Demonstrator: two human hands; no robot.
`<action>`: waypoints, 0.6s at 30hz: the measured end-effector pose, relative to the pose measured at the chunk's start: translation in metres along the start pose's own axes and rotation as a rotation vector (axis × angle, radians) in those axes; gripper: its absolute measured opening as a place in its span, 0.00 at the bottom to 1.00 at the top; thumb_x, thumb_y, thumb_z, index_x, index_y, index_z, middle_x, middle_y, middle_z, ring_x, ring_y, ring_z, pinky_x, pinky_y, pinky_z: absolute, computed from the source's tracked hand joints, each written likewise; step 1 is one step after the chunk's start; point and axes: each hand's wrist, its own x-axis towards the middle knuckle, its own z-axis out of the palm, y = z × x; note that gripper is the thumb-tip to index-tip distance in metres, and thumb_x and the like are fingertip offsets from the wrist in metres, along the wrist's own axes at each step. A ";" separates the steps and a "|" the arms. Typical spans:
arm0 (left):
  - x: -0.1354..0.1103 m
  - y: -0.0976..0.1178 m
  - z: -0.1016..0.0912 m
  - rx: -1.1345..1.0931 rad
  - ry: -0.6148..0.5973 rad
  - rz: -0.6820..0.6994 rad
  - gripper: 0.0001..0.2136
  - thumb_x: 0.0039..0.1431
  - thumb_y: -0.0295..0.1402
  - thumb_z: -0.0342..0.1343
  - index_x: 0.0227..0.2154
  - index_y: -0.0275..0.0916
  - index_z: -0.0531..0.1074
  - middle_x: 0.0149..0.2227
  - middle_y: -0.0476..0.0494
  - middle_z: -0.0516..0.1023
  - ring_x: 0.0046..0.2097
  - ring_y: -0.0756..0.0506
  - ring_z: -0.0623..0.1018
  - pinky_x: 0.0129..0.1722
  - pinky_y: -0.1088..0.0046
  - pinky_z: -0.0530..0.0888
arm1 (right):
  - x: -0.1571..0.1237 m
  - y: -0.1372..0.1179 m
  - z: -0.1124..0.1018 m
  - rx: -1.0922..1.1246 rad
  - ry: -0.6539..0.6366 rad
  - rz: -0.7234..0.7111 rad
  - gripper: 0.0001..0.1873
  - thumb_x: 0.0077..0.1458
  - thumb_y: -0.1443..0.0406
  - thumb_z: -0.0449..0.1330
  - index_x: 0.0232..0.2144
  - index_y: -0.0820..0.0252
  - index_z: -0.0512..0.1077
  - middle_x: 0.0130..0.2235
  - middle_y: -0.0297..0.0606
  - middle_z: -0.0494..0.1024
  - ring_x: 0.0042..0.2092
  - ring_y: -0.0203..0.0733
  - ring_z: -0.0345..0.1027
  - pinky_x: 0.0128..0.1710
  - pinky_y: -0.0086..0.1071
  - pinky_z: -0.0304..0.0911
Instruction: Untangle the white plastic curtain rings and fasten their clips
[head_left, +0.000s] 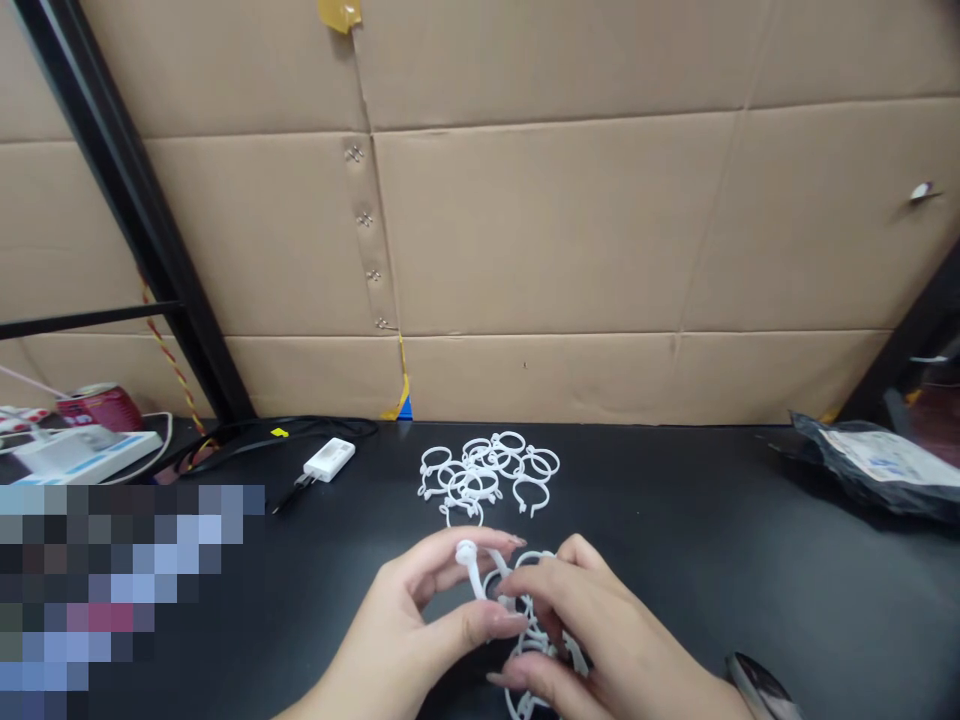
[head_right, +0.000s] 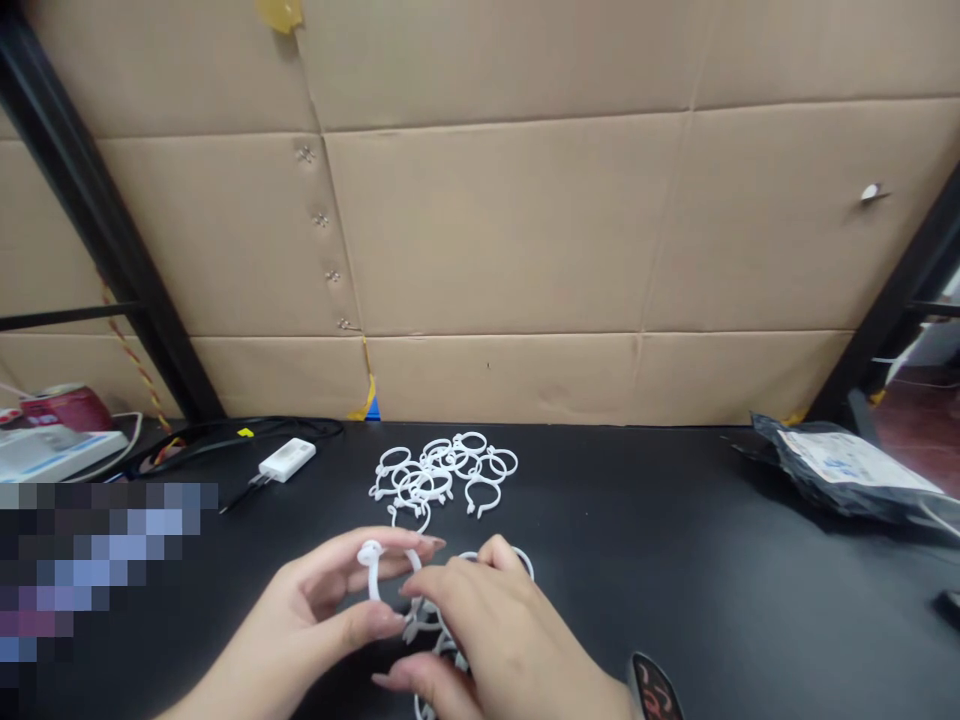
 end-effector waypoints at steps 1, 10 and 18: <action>-0.001 0.000 0.000 0.024 0.006 0.005 0.14 0.47 0.28 0.65 0.38 0.45 0.76 0.42 0.48 0.81 0.47 0.43 0.78 0.46 0.72 0.74 | -0.001 0.001 0.001 0.006 0.028 0.030 0.15 0.54 0.60 0.62 0.43 0.60 0.68 0.31 0.37 0.72 0.32 0.42 0.64 0.31 0.34 0.61; -0.009 0.004 0.003 0.052 0.097 0.047 0.16 0.51 0.28 0.62 0.44 0.50 0.75 0.52 0.51 0.75 0.53 0.43 0.74 0.45 0.74 0.75 | 0.002 0.007 0.003 0.261 0.020 0.359 0.31 0.46 0.54 0.67 0.51 0.49 0.62 0.36 0.35 0.69 0.37 0.45 0.63 0.37 0.39 0.63; -0.003 0.001 0.004 0.024 0.089 0.053 0.16 0.52 0.30 0.63 0.44 0.49 0.75 0.50 0.50 0.77 0.53 0.44 0.75 0.51 0.73 0.71 | 0.005 0.013 0.000 0.867 -0.063 0.381 0.18 0.56 0.55 0.59 0.47 0.52 0.70 0.36 0.34 0.70 0.32 0.35 0.63 0.34 0.30 0.62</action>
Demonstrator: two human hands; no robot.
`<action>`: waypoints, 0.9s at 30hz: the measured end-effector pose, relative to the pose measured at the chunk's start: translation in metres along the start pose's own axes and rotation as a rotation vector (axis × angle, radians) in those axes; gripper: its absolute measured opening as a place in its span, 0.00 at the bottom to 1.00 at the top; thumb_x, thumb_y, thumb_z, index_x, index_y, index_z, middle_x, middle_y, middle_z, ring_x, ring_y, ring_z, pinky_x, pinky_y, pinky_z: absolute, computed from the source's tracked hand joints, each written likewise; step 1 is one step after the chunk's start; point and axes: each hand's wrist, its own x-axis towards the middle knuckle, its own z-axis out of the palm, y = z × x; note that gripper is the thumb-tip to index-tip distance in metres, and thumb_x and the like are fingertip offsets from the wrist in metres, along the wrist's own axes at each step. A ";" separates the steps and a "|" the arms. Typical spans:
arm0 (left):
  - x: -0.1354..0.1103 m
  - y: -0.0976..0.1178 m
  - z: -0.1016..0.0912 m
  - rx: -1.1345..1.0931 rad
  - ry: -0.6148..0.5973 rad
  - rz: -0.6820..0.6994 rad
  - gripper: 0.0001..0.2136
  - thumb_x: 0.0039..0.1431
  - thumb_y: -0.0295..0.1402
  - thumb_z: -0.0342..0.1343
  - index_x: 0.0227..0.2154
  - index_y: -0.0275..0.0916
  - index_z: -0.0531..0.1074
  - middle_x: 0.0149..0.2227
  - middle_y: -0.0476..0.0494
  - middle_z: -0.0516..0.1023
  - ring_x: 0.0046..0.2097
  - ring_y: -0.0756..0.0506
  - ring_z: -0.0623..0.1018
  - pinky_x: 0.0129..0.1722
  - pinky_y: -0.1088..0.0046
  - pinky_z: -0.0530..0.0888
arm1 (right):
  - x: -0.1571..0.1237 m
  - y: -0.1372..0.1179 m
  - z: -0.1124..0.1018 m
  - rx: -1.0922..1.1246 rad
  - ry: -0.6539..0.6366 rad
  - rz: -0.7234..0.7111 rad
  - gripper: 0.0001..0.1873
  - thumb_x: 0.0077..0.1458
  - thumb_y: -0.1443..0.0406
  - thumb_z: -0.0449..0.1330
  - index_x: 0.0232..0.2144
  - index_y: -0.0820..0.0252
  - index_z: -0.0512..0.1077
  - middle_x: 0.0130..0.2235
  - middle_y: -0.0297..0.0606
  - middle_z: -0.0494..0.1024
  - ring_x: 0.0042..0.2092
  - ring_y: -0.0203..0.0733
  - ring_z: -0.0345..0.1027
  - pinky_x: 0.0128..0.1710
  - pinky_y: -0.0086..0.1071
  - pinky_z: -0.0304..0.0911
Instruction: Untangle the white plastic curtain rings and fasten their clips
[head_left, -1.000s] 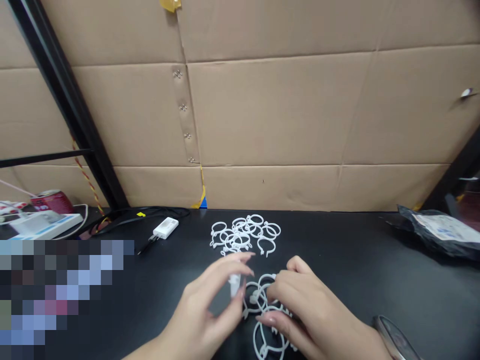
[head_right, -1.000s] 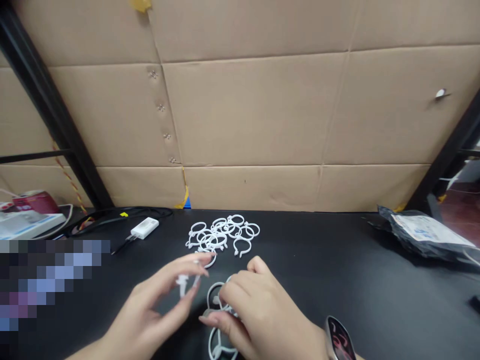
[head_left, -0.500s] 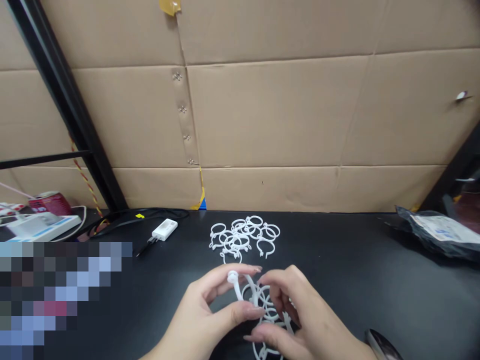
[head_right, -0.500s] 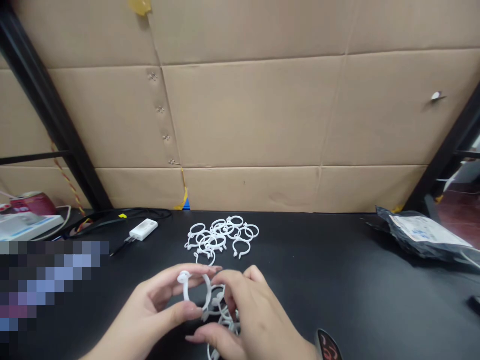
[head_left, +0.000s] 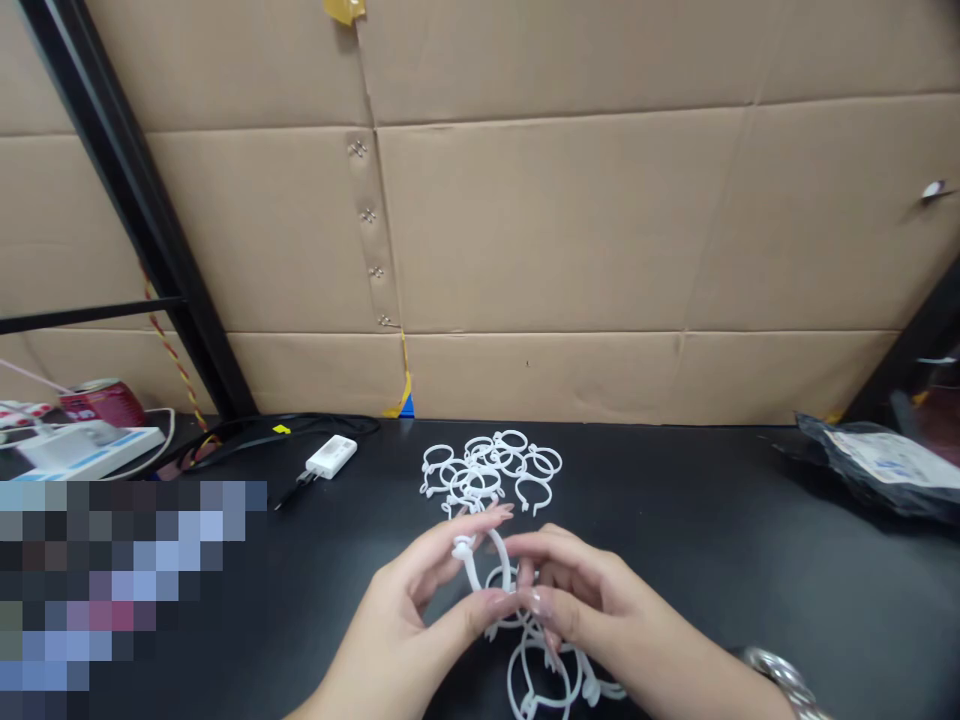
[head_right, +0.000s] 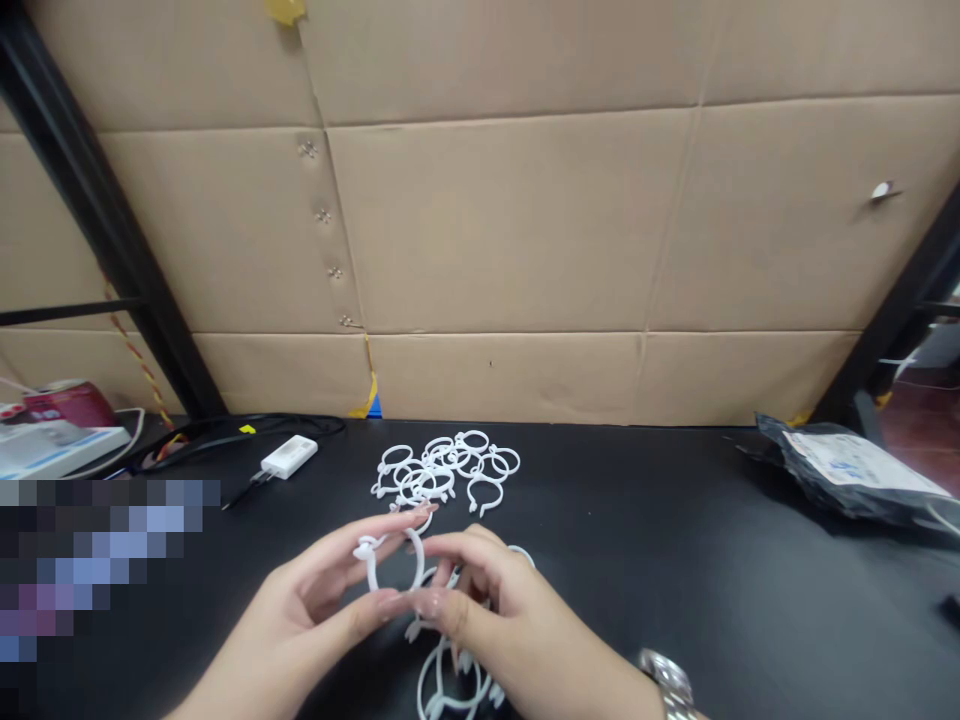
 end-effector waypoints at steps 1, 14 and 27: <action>0.001 -0.001 0.000 -0.005 -0.013 -0.009 0.16 0.52 0.30 0.63 0.44 0.49 0.75 0.51 0.50 0.76 0.53 0.44 0.74 0.50 0.73 0.72 | 0.001 -0.001 -0.001 0.012 0.009 0.007 0.17 0.57 0.54 0.58 0.47 0.53 0.71 0.35 0.33 0.70 0.30 0.33 0.63 0.32 0.30 0.62; -0.002 0.001 0.002 -0.014 -0.099 -0.061 0.20 0.43 0.26 0.66 0.42 0.48 0.77 0.52 0.48 0.76 0.59 0.39 0.68 0.61 0.56 0.56 | 0.006 -0.003 -0.001 0.209 0.062 0.024 0.13 0.51 0.57 0.64 0.30 0.62 0.73 0.26 0.29 0.68 0.25 0.29 0.57 0.27 0.26 0.56; -0.006 0.000 -0.003 0.239 -0.102 0.119 0.14 0.60 0.44 0.53 0.46 0.52 0.74 0.54 0.50 0.73 0.58 0.41 0.69 0.59 0.61 0.61 | 0.004 0.003 0.002 0.093 0.047 0.006 0.15 0.54 0.55 0.61 0.27 0.62 0.69 0.24 0.27 0.66 0.23 0.28 0.58 0.25 0.24 0.55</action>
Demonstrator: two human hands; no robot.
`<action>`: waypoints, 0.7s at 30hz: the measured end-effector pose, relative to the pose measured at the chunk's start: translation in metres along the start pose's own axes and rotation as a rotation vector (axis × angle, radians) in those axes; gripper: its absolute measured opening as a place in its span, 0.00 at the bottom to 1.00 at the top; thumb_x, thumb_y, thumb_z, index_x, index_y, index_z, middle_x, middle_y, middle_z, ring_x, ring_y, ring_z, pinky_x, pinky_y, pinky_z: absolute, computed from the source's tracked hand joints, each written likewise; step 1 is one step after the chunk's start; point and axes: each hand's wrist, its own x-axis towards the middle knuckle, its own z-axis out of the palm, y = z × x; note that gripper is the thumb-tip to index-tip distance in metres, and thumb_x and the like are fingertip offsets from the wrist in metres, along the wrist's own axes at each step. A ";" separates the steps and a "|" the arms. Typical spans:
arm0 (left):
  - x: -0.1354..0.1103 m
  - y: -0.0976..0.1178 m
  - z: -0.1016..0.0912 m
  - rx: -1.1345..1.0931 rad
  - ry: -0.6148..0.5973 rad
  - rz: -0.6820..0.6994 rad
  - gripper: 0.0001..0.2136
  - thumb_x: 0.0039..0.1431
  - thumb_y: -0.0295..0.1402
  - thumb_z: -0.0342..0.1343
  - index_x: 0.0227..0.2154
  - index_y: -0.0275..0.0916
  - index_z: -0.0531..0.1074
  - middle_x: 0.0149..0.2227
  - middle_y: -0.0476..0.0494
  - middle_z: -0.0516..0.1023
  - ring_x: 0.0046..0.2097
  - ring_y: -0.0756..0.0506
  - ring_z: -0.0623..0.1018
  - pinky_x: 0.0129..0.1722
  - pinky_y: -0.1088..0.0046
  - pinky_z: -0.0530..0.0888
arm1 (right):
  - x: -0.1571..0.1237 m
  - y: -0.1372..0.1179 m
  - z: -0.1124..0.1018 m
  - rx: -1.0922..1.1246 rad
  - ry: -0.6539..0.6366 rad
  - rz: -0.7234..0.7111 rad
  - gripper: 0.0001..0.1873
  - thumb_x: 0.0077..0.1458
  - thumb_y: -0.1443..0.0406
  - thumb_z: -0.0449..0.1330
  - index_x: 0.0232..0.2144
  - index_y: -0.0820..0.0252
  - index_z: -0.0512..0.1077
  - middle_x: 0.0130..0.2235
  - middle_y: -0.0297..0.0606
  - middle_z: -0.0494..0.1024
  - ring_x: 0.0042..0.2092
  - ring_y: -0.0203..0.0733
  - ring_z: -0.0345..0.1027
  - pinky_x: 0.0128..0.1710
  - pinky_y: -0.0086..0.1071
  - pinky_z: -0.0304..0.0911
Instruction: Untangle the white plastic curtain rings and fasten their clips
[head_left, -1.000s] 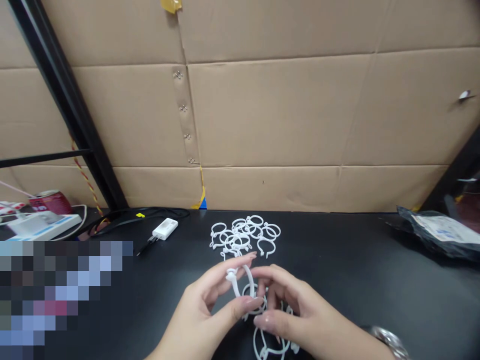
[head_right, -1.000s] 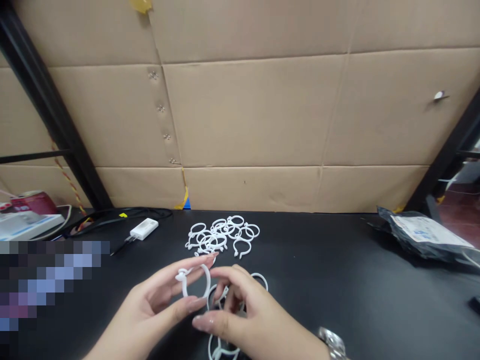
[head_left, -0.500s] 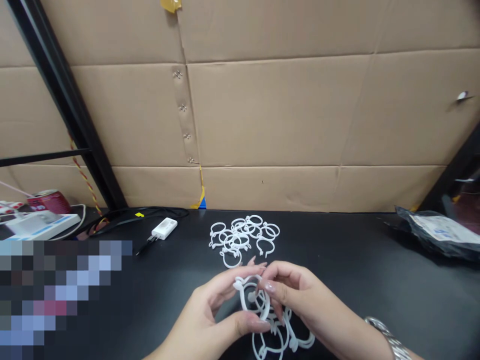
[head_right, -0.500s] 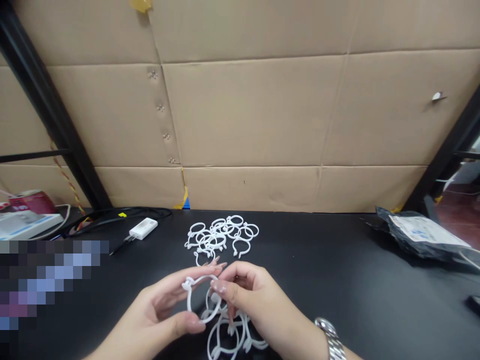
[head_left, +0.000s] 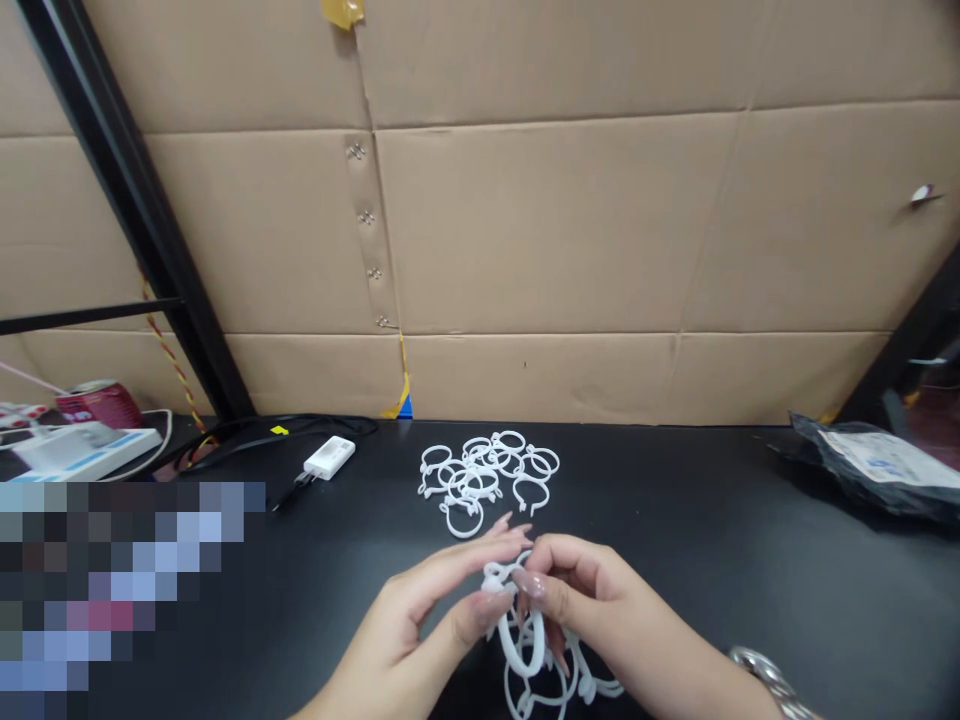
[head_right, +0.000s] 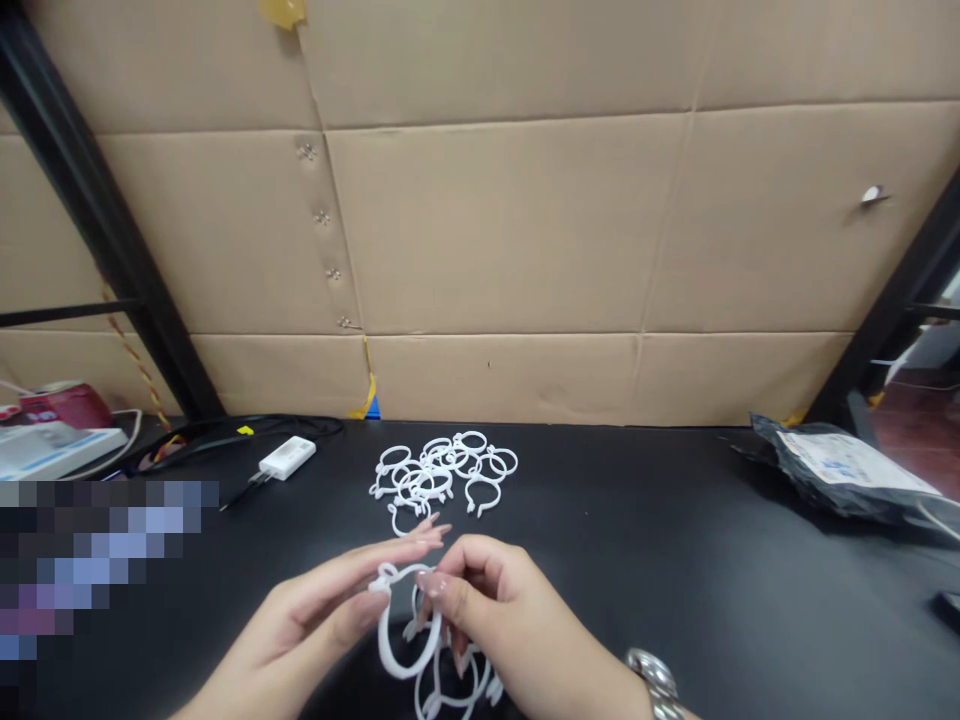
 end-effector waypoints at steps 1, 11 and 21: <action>0.000 0.000 -0.001 0.044 0.021 0.023 0.14 0.60 0.44 0.52 0.47 0.51 0.74 0.55 0.50 0.73 0.58 0.41 0.69 0.58 0.62 0.62 | 0.000 -0.001 0.000 -0.014 0.000 0.008 0.15 0.54 0.55 0.61 0.26 0.62 0.68 0.23 0.27 0.66 0.23 0.28 0.57 0.25 0.24 0.54; -0.001 -0.009 -0.008 0.384 -0.014 0.322 0.14 0.65 0.44 0.44 0.31 0.42 0.69 0.55 0.42 0.70 0.59 0.39 0.66 0.56 0.63 0.63 | -0.004 -0.008 -0.007 -0.033 -0.141 0.121 0.15 0.54 0.56 0.61 0.26 0.61 0.67 0.23 0.29 0.69 0.24 0.30 0.59 0.26 0.26 0.56; 0.003 -0.015 -0.014 0.596 -0.172 0.487 0.11 0.62 0.42 0.48 0.30 0.41 0.67 0.58 0.41 0.66 0.63 0.37 0.58 0.57 0.62 0.62 | -0.008 -0.016 -0.005 -0.782 0.016 -0.140 0.12 0.59 0.63 0.55 0.23 0.58 0.65 0.27 0.30 0.69 0.31 0.35 0.61 0.31 0.28 0.56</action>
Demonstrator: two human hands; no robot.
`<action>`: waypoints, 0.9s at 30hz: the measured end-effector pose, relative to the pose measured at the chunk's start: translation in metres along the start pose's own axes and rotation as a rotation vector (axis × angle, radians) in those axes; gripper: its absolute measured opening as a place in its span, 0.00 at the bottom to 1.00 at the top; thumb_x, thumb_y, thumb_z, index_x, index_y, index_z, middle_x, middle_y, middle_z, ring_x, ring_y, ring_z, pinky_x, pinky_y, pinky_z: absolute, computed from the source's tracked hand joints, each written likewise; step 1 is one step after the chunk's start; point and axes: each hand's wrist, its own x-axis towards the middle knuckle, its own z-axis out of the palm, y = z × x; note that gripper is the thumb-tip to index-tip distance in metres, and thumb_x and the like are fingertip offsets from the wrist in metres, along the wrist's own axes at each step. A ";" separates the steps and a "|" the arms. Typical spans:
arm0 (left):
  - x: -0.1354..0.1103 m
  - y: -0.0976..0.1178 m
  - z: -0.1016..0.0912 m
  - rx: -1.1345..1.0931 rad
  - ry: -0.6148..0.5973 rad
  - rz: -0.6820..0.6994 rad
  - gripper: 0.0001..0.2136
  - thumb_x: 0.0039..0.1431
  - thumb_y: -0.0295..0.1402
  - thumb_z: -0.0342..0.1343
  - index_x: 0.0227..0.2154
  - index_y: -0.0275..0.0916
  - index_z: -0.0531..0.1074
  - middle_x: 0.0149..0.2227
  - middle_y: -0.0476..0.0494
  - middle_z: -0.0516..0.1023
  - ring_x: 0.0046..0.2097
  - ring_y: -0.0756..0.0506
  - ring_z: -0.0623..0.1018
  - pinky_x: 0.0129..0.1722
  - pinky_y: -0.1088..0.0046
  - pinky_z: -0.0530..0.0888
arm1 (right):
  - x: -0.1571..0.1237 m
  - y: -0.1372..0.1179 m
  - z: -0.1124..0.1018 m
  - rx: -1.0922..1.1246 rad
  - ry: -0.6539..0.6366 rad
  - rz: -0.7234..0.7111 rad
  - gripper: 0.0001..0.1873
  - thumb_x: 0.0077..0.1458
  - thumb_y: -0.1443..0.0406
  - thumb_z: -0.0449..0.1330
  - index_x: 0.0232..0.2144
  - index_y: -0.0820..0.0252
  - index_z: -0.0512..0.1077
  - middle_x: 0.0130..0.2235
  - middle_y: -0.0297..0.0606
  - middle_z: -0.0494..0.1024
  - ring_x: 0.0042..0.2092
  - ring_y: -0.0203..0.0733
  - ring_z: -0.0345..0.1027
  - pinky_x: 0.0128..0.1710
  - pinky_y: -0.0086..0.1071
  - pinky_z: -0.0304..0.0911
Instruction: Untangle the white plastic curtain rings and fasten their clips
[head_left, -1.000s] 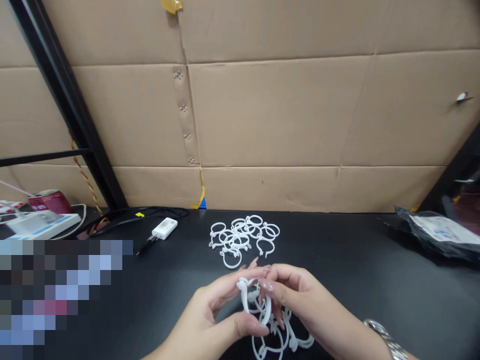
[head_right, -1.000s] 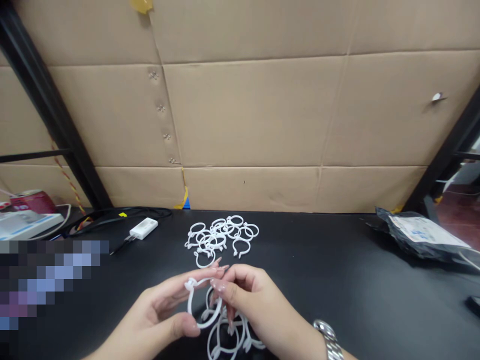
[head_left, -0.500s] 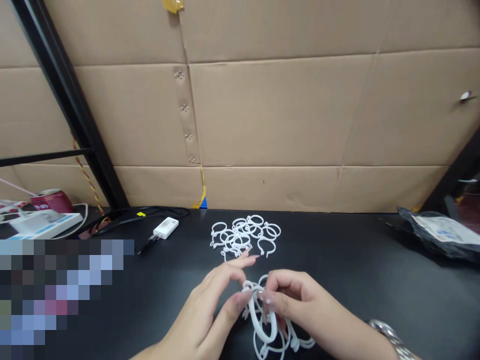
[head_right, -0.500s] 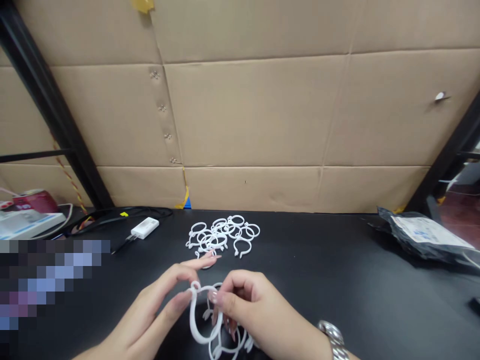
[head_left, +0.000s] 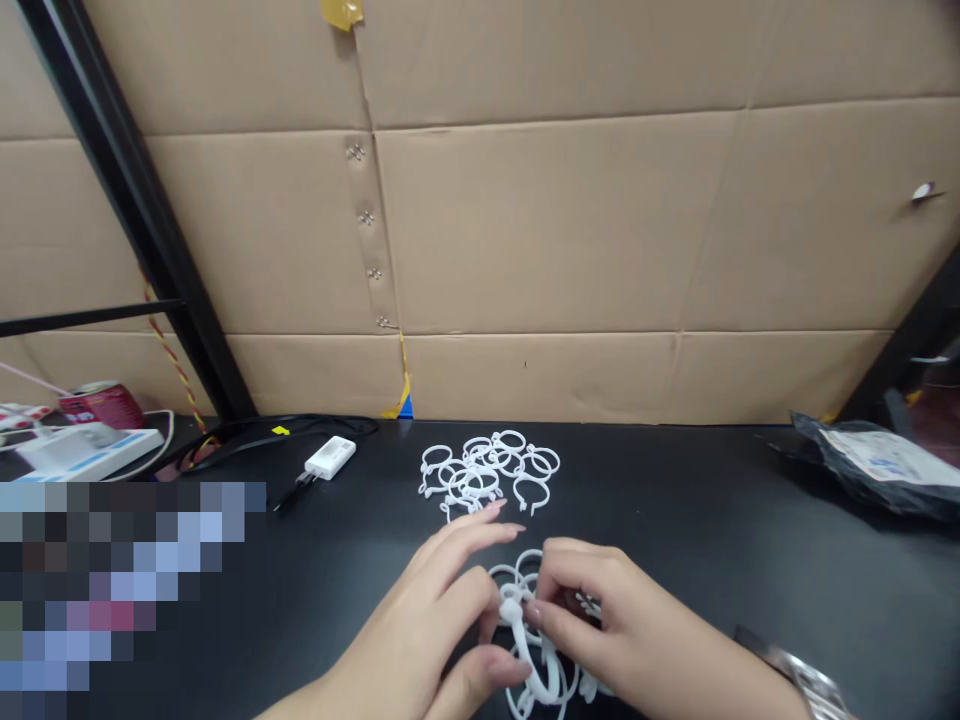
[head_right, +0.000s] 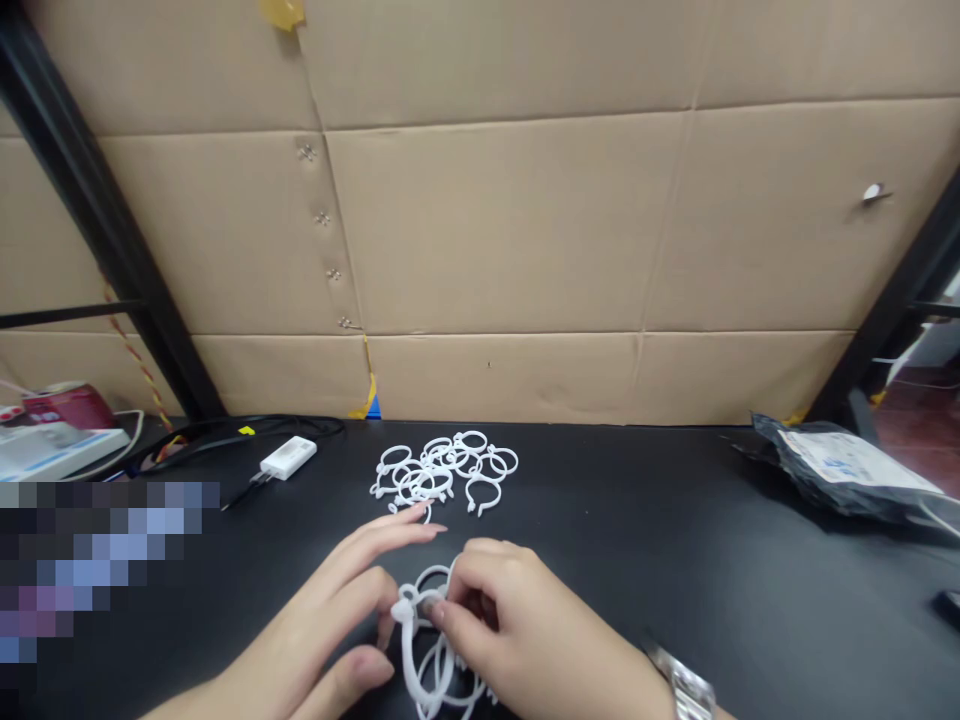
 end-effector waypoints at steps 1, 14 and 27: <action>0.000 -0.001 0.000 0.021 -0.010 0.016 0.10 0.62 0.41 0.49 0.31 0.41 0.67 0.58 0.40 0.66 0.63 0.36 0.58 0.57 0.62 0.62 | -0.001 -0.001 0.001 -0.057 0.003 -0.025 0.11 0.59 0.65 0.55 0.24 0.58 0.65 0.28 0.30 0.70 0.32 0.36 0.62 0.32 0.29 0.57; 0.003 -0.003 0.004 0.143 -0.036 0.141 0.11 0.59 0.41 0.54 0.27 0.41 0.71 0.55 0.37 0.70 0.60 0.35 0.63 0.57 0.58 0.64 | -0.003 -0.006 -0.003 -0.247 -0.071 -0.158 0.10 0.55 0.71 0.56 0.23 0.59 0.64 0.29 0.28 0.72 0.32 0.34 0.64 0.45 0.35 0.57; -0.003 0.009 0.002 0.248 0.296 0.051 0.08 0.60 0.27 0.51 0.25 0.39 0.68 0.60 0.41 0.60 0.58 0.38 0.65 0.58 0.63 0.63 | -0.005 0.001 -0.014 0.110 -0.067 -0.127 0.30 0.52 0.56 0.63 0.56 0.47 0.59 0.49 0.34 0.71 0.45 0.40 0.66 0.46 0.33 0.63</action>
